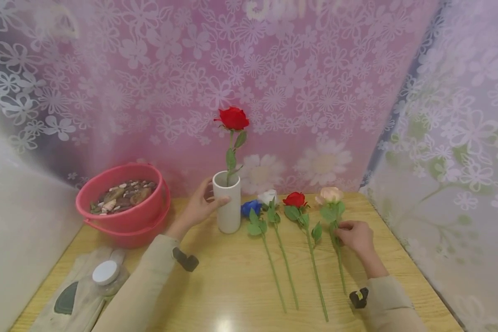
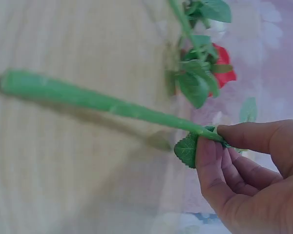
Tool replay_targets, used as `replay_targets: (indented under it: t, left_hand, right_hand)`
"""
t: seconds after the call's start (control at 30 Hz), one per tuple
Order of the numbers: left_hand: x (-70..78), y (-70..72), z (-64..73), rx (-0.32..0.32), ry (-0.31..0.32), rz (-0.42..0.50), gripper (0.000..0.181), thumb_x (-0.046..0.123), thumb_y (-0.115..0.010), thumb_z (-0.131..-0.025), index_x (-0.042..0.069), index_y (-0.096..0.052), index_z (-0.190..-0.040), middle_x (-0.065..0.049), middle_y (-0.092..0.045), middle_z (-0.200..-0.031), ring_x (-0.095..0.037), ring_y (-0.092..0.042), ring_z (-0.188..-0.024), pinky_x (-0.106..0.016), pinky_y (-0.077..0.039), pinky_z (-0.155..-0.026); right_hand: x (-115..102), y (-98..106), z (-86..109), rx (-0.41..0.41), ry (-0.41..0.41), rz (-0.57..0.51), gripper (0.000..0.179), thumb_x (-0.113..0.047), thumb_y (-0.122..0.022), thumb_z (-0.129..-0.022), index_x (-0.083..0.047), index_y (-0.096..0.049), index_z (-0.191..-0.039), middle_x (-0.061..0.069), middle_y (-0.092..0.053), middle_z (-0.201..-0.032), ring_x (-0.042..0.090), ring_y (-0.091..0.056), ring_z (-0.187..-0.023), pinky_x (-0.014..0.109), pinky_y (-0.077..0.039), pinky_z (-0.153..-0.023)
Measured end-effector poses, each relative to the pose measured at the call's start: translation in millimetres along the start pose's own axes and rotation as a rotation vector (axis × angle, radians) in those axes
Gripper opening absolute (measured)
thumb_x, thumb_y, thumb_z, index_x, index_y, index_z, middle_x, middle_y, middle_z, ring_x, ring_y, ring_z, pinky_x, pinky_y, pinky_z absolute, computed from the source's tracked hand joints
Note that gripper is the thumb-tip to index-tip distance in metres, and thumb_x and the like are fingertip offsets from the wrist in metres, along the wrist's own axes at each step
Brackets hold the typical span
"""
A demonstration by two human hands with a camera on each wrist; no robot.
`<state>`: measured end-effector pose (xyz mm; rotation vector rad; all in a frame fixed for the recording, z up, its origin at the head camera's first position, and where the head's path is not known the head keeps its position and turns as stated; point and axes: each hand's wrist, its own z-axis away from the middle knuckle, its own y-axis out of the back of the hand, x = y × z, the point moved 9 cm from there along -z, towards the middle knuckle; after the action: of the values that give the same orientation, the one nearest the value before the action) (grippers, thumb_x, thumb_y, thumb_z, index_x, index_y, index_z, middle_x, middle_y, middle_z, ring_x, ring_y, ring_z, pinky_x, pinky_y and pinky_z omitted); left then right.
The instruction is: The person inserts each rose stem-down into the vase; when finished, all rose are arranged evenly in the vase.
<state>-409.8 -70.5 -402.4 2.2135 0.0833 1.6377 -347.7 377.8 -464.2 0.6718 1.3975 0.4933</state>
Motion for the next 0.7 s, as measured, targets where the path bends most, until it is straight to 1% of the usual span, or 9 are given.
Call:
replay_targets:
  t: [0.1,0.17,0.23,0.33,0.4,0.43,0.5,0.57,0.7]
  left_hand:
    - [-0.4,-0.1,-0.1,0.001,0.004,-0.001,0.084,0.033,-0.081,-0.095,0.021,-0.033,-0.164,-0.015,-0.054,-0.151,-0.038,-0.058,-0.137,-0.057,-0.050,-0.114]
    - [-0.8,-0.2,0.0,0.002,0.006,0.000,0.084,0.033,-0.081,-0.095,0.021,-0.033,-0.163,-0.015,-0.054,-0.150,-0.038,-0.058,-0.137,-0.057,-0.050,-0.114]
    - [-0.9,-0.2,0.1,0.002,0.005,0.004,0.084,0.033,-0.081,-0.095,0.020,-0.033,-0.163,-0.015,-0.054,-0.150,-0.038,-0.058,-0.137,-0.057,-0.050,-0.114]
    - [-1.0,-0.4,0.5,0.000,0.001,0.010,0.085,0.033,-0.081,-0.095,0.021,-0.033,-0.164,-0.015,-0.054,-0.151,-0.039,-0.058,-0.137,-0.058,-0.050,-0.114]
    - [-1.0,-0.8,0.6,-0.002,-0.001,0.017,0.085,0.033,-0.081,-0.095,0.021,-0.032,-0.164,-0.015,-0.054,-0.151,-0.040,-0.057,-0.138,-0.059,-0.050,-0.114]
    - [-0.8,-0.9,0.6,-0.003,-0.003,0.020,0.085,0.033,-0.081,-0.095,0.022,-0.032,-0.164,-0.015,-0.054,-0.151,-0.040,-0.057,-0.138,-0.059,-0.050,-0.113]
    - [-0.8,-1.2,0.3,-0.003,-0.008,0.019,0.085,0.033,-0.081,-0.095,0.022,-0.032,-0.164,-0.015,-0.053,-0.152,-0.040,-0.056,-0.139,-0.059,-0.049,-0.114]
    - [-0.4,-0.8,0.4,0.000,-0.011,0.016,0.084,0.033,-0.081,-0.095,0.022,-0.033,-0.163,-0.014,-0.054,-0.151,-0.040,-0.057,-0.138,-0.059,-0.049,-0.115]
    - [1.3,-0.1,0.7,0.001,-0.025,0.009,0.082,0.031,-0.080,-0.096,0.022,-0.034,-0.163,-0.015,-0.055,-0.150,-0.041,-0.057,-0.138,-0.058,-0.048,-0.116]
  right_hand:
    - [-9,4,0.7,-0.009,-0.006,-0.049,0.055,-0.022,-0.066,-0.104,0.018,-0.055,-0.140,0.032,-0.071,-0.123,0.023,-0.079,-0.084,0.047,-0.065,-0.085]
    - [-18,7,0.8,-0.010,0.002,-0.097,0.058,-0.024,-0.066,-0.105,0.016,-0.052,-0.144,0.028,-0.072,-0.121,0.016,-0.079,-0.084,0.043,-0.065,-0.086]
    - [-28,10,1.3,-0.012,0.013,-0.160,0.061,-0.025,-0.066,-0.105,0.016,-0.049,-0.147,0.017,-0.075,-0.114,0.009,-0.077,-0.083,0.035,-0.065,-0.083]
    - [-45,14,1.4,-0.004,0.049,-0.263,0.063,-0.023,-0.067,-0.105,0.016,-0.045,-0.149,-0.007,-0.072,-0.104,0.003,-0.074,-0.082,0.024,-0.063,-0.077]
    - [-56,16,1.7,0.004,0.073,-0.331,0.065,-0.023,-0.068,-0.105,0.016,-0.043,-0.151,-0.017,-0.067,-0.099,0.001,-0.073,-0.081,0.020,-0.062,-0.076]
    - [-62,18,1.6,0.011,0.087,-0.366,0.066,-0.022,-0.068,-0.105,0.016,-0.042,-0.151,-0.020,-0.066,-0.097,0.000,-0.072,-0.082,0.020,-0.062,-0.077]
    - [-74,20,1.7,0.019,0.108,-0.443,0.068,-0.021,-0.070,-0.104,0.016,-0.040,-0.152,-0.022,-0.066,-0.096,0.002,-0.072,-0.082,0.019,-0.062,-0.077]
    - [-86,20,1.2,0.014,0.119,-0.527,0.069,-0.019,-0.070,-0.103,0.017,-0.037,-0.153,-0.020,-0.067,-0.097,0.003,-0.072,-0.083,0.019,-0.062,-0.078]
    - [-107,18,-1.1,0.002,0.091,-0.641,0.064,-0.015,-0.070,-0.103,0.011,-0.040,-0.153,-0.018,-0.069,-0.098,0.004,-0.072,-0.085,0.021,-0.063,-0.076]
